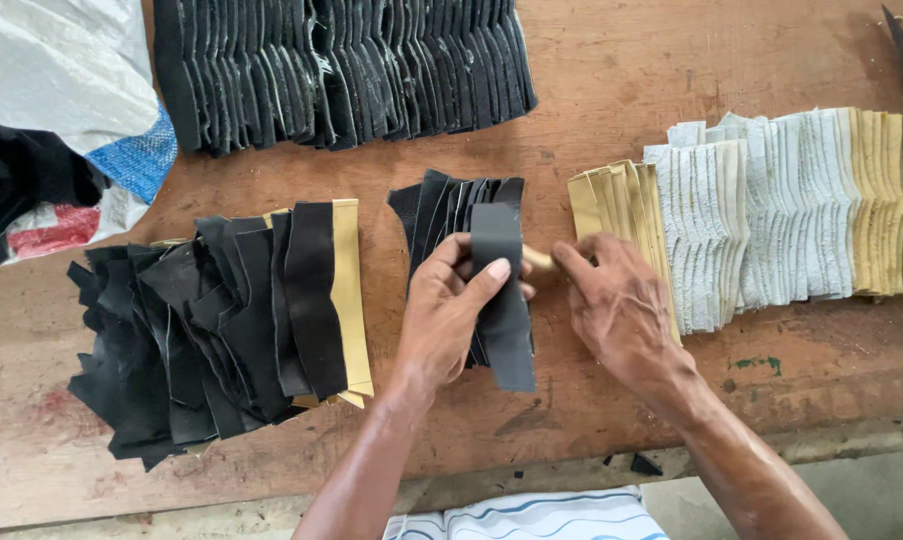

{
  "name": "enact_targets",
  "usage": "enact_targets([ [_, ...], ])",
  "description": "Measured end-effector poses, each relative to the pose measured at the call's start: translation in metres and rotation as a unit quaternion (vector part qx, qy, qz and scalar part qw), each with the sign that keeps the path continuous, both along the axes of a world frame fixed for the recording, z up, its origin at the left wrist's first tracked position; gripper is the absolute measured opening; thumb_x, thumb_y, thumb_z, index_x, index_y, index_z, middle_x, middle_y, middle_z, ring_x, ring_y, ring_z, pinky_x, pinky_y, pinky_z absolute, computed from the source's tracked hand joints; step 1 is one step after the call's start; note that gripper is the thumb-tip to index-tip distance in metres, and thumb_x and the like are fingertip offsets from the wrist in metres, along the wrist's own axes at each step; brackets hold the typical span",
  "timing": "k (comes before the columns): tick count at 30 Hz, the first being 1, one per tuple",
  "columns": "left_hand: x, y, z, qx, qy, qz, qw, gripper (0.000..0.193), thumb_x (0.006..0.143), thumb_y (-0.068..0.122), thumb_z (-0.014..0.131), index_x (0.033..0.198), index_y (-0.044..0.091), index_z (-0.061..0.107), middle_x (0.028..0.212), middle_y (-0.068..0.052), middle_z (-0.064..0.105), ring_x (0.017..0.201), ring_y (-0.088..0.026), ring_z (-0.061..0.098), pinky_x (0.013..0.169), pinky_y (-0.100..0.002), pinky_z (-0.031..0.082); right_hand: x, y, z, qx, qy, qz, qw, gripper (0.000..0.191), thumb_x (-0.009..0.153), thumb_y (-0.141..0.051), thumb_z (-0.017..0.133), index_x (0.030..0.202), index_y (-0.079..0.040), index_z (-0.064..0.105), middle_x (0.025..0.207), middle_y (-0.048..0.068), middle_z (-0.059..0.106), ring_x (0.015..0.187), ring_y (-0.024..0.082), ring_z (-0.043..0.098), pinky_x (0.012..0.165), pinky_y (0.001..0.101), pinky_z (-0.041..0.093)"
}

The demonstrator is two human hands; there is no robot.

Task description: The person repeatedly picks a black rubber piece and a beige fabric piece, aligns them by hand, and places the paired set into a growing stack on the table. The person continues this one-at-a-time pairing and stacking throughout the clip.

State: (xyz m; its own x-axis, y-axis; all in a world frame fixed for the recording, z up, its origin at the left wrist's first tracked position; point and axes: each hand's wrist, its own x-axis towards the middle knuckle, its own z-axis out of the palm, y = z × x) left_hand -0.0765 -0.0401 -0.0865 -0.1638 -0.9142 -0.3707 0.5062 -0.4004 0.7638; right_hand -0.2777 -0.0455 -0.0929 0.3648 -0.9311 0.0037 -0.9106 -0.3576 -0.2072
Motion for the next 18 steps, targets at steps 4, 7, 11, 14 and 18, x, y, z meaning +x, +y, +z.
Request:
enact_targets([
  [4,-0.008,-0.004,0.009,-0.035,-0.048,-0.025,0.998,0.017,0.105,0.006,0.057,0.121,-0.001,0.058,0.109,-0.012,0.074,0.084,-0.015,0.072,0.070,-0.027,0.062,-0.004,0.004,0.009,0.045,-0.053,0.002,0.998,0.041,0.092,-0.002,0.059,0.132,-0.010,0.056,0.118,0.012,0.074,0.098,0.025,0.068,0.086,0.0409,0.057],
  [7,-0.009,-0.005,0.014,-0.077,-0.056,-0.017,0.995,0.032,0.100,0.001,0.052,0.132,0.005,0.057,0.113,-0.013,0.073,0.088,-0.015,0.072,0.076,-0.025,0.061,-0.022,0.003,0.018,0.230,-0.245,-0.168,0.927,0.027,0.097,-0.012,0.059,0.123,-0.005,0.059,0.107,0.009,0.078,0.101,0.020,0.072,0.089,0.0375,0.058],
  [11,-0.020,-0.008,0.008,-0.004,0.001,-0.024,1.000,0.029,0.099,0.000,0.048,0.128,0.001,0.055,0.112,-0.014,0.072,0.089,-0.018,0.073,0.074,-0.031,0.064,-0.048,-0.002,0.002,0.273,-0.515,-0.227,0.780,0.024,0.104,-0.021,0.052,0.118,-0.002,0.057,0.090,0.016,0.074,0.086,0.020,0.075,0.072,0.0316,0.064],
  [14,-0.047,-0.009,-0.007,0.032,0.015,-0.060,0.998,0.031,0.098,-0.002,0.047,0.128,-0.003,0.052,0.114,-0.014,0.071,0.096,-0.018,0.072,0.082,-0.032,0.063,-0.058,0.000,-0.021,0.269,-0.538,-0.210,0.771,0.020,0.105,-0.019,0.048,0.111,-0.002,0.055,0.096,0.010,0.074,0.079,0.013,0.076,0.063,0.0245,0.061],
  [18,-0.068,-0.014,-0.033,0.034,-0.004,-0.072,0.997,0.028,0.100,-0.001,0.050,0.127,-0.006,0.051,0.112,-0.016,0.070,0.100,-0.018,0.068,0.090,-0.032,0.059,-0.061,0.015,-0.014,0.234,-0.609,-0.167,0.740,0.021,0.114,-0.018,0.047,0.109,0.001,0.056,0.090,0.012,0.073,0.065,0.011,0.060,0.062,0.0231,0.054],
])
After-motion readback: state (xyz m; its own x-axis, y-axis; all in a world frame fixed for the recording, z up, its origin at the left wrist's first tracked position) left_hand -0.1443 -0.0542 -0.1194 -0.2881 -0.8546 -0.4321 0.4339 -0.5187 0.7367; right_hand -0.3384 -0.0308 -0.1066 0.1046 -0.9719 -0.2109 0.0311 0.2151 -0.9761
